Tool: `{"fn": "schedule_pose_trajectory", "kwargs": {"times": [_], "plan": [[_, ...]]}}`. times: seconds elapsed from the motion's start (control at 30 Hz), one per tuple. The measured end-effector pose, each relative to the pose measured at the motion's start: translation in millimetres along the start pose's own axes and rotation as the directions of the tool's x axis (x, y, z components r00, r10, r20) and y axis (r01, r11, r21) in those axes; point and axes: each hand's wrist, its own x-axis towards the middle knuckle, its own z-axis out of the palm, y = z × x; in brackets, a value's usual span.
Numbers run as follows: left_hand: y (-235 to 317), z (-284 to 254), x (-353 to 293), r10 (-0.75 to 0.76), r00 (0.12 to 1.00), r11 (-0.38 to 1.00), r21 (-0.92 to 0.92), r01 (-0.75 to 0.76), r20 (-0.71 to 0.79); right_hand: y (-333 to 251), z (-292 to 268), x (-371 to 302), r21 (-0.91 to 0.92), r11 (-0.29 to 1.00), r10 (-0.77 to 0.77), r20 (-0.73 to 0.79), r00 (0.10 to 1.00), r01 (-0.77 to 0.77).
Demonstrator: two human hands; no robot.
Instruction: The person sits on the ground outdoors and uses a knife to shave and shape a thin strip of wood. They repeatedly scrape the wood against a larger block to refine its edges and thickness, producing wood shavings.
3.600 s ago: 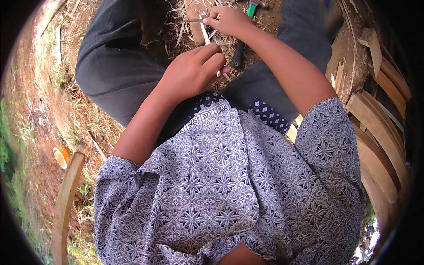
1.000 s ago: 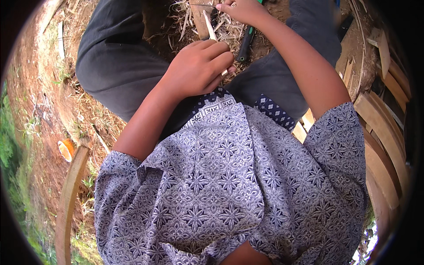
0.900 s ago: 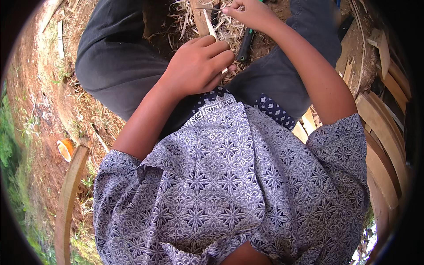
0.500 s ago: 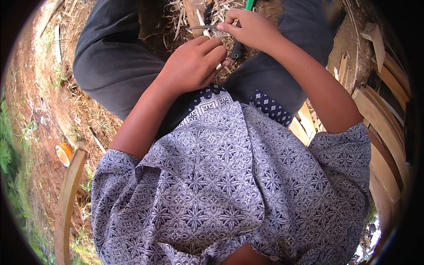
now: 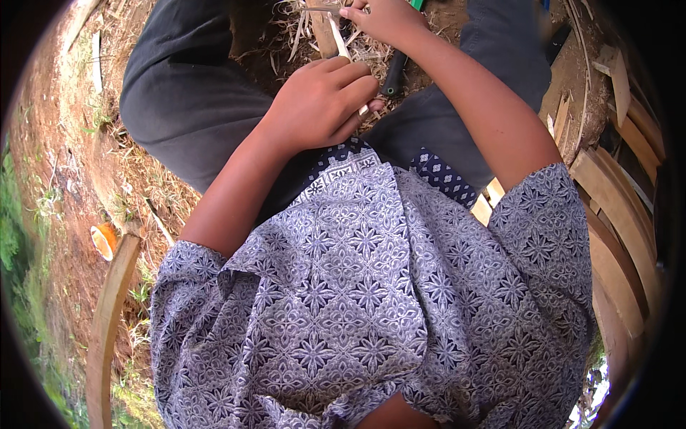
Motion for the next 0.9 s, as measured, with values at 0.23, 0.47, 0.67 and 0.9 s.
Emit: {"fn": "schedule_pose_trajectory", "kwargs": {"times": [0.23,0.47,0.67,0.9], "plan": [[-3,4,-3,-0.024,0.999,1.0,-0.008,0.024,-0.03,-31,-45,-52,-0.073,0.997,0.025,0.182,0.983,-0.012],[-3,5,-2,-0.024,0.999,0.999,-0.033,0.023,-0.043,-31,-16,-25,-0.157,0.987,0.034,0.111,0.993,-0.016],[1,0,2,-0.022,0.999,0.999,-0.04,0.021,-0.043,-4,6,3,-0.019,1.0,0.007,0.005,1.0,-0.007],[0,1,-2,-0.025,0.998,0.998,-0.053,0.022,-0.064,-2,-21,-40,0.073,0.993,-0.107,0.155,0.982,0.096]]}}
